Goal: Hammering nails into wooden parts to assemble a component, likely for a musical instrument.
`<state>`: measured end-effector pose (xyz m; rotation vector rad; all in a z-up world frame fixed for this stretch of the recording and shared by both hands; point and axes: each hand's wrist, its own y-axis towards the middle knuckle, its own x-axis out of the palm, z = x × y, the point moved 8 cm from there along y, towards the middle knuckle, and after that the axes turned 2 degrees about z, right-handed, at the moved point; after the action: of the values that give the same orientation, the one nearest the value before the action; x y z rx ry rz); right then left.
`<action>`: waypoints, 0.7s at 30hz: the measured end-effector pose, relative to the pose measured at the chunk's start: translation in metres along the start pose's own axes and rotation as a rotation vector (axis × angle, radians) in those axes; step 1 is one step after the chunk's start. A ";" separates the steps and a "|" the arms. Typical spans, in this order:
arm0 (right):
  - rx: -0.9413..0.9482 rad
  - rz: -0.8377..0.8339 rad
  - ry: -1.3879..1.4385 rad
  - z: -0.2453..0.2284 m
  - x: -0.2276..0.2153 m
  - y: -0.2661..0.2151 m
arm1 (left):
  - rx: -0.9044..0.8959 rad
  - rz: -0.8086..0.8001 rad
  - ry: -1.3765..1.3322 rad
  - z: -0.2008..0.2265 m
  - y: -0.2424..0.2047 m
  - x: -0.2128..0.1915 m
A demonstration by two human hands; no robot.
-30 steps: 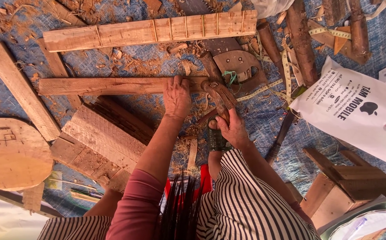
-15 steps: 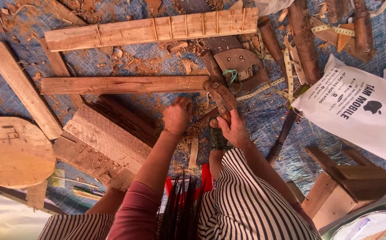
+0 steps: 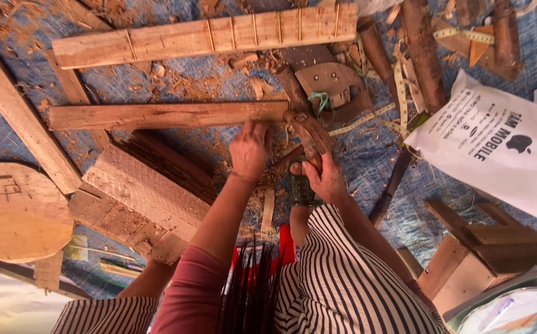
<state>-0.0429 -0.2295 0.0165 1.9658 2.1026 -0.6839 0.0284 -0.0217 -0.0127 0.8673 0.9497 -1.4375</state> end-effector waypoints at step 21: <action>-0.067 -0.026 -0.154 -0.016 0.023 0.028 | -0.185 -0.226 0.015 -0.020 0.052 0.018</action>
<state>-0.0154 -0.2012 0.0146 1.7938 2.0356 -0.7339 0.0788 -0.0118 -0.0407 0.6498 1.2022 -1.5067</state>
